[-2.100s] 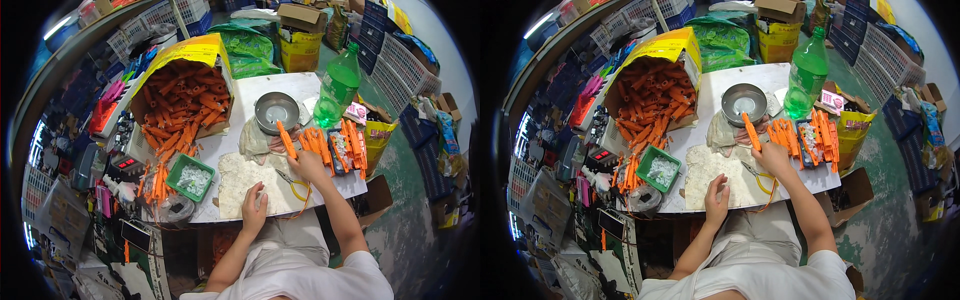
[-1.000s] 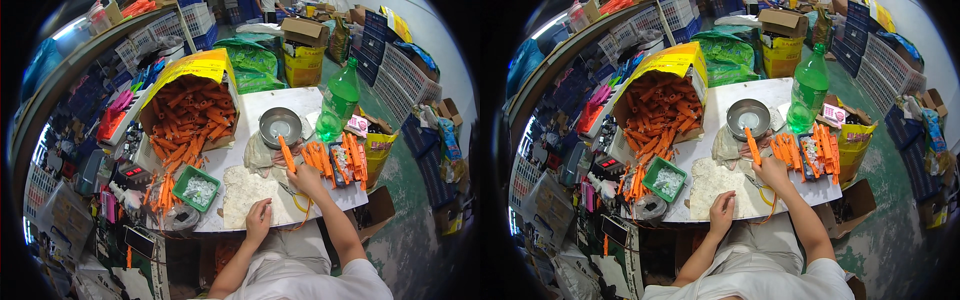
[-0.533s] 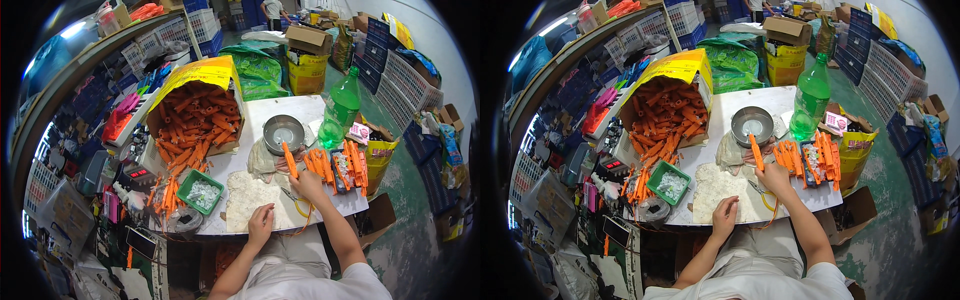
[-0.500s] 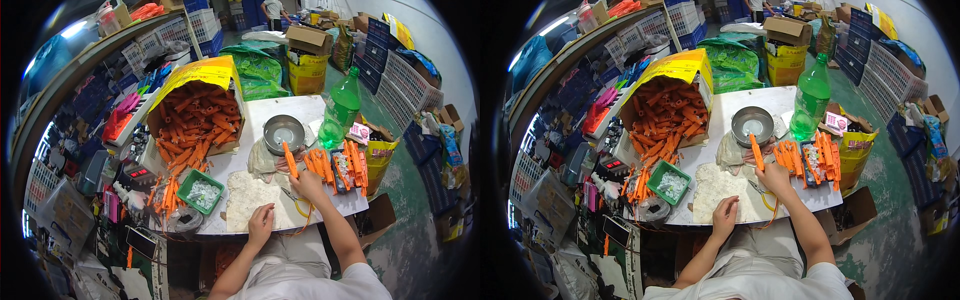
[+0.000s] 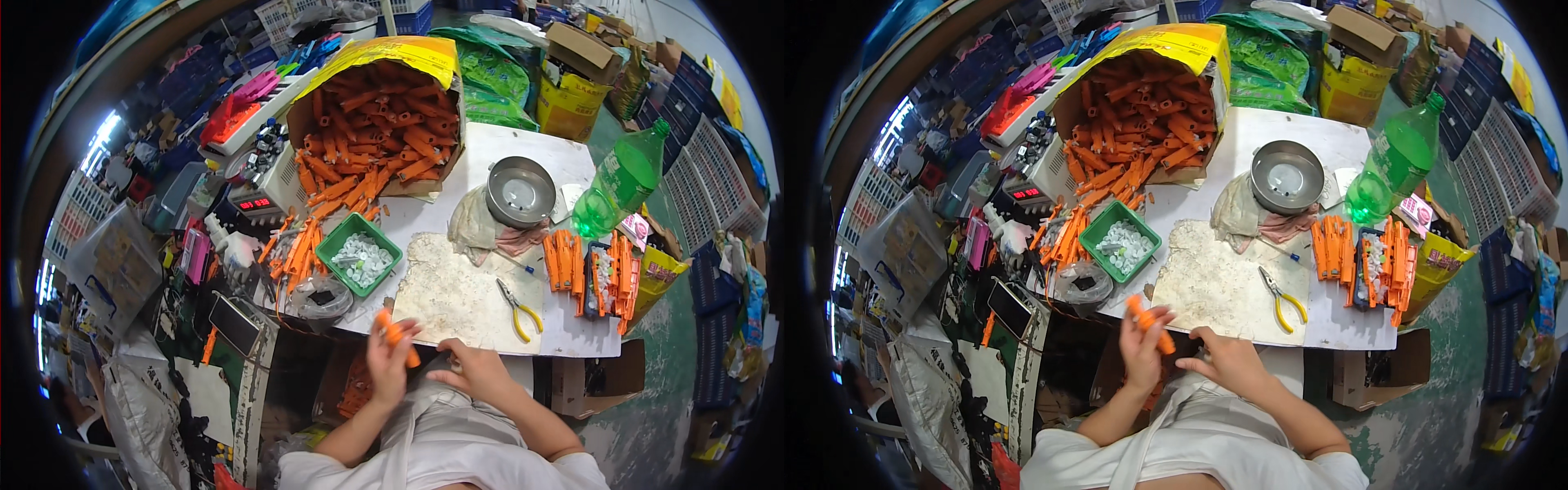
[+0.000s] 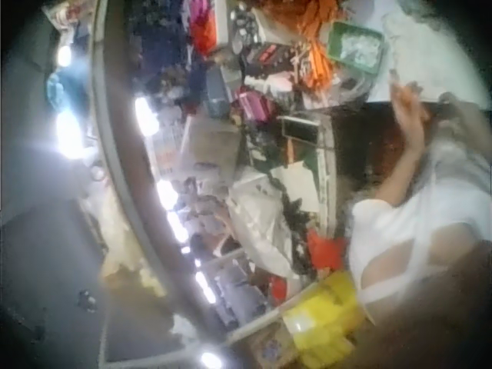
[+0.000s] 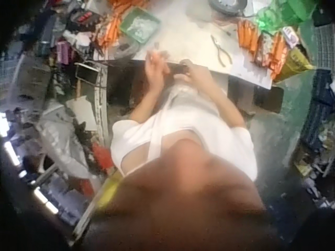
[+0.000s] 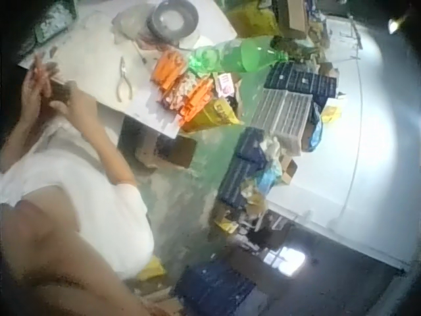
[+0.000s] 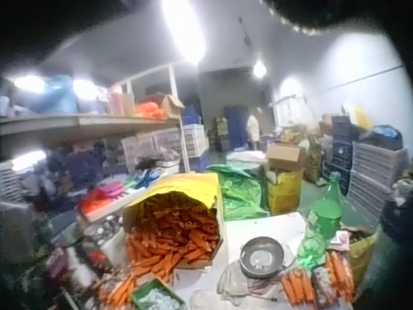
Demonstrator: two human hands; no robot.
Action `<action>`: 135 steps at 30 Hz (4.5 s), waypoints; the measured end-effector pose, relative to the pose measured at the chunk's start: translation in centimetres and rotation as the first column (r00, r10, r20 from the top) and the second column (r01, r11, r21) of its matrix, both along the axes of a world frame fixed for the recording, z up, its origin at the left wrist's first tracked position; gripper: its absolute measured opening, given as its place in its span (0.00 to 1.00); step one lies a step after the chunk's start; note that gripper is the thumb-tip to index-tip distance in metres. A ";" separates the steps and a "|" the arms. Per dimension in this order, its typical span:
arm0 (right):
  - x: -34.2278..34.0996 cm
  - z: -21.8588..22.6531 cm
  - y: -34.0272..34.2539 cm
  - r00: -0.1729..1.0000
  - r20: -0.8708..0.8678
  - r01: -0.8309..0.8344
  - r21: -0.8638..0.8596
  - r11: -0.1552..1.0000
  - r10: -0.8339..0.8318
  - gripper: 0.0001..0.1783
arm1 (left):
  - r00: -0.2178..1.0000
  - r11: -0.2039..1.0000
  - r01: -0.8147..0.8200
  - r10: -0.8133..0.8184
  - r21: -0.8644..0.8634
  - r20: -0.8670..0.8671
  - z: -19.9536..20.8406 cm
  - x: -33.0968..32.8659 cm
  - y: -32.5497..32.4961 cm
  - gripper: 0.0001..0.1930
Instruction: The person assembles orange plastic components at a cluttered workbench. They use a screwdriver to manipulate internal parts and pliers to cut or adjust small white pieces, then insert these into the orange housing. The person handles the items one at a time, repeating the process for multiple units.
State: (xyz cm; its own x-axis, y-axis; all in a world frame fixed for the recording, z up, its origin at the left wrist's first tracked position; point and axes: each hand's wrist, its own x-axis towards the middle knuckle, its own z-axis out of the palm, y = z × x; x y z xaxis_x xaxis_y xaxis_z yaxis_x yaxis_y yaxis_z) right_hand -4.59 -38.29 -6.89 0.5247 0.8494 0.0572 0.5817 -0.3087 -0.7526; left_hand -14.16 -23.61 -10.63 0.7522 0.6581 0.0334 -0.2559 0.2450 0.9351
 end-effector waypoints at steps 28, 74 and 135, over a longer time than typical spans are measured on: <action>-0.5 -0.6 -6.6 0.842 -0.301 0.508 0.167 0.845 -0.447 0.16 | 0.967 0.287 0.247 -0.010 0.925 -0.255 9.2 20.9 20.8 0.07; 1.9 -2.5 -1.7 0.804 0.355 0.357 0.354 0.865 -0.477 0.14 | 0.915 0.897 0.403 -0.398 -0.180 0.066 2.1 7.9 -4.6 0.28; 14.6 -2.1 -1.6 0.617 0.464 0.625 0.201 0.754 -0.635 0.21 | 0.989 0.793 0.133 -0.067 0.595 -0.133 -2.0 8.4 -2.0 0.11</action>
State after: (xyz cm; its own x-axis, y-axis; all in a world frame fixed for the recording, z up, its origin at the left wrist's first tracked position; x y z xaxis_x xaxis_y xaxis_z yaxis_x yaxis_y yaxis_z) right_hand 9.99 -39.89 -9.03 0.8275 0.3166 0.4637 0.5255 -0.7276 -0.4409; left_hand -5.75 -25.57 -12.61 0.8338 0.4514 0.3177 -0.1588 -0.3550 0.9213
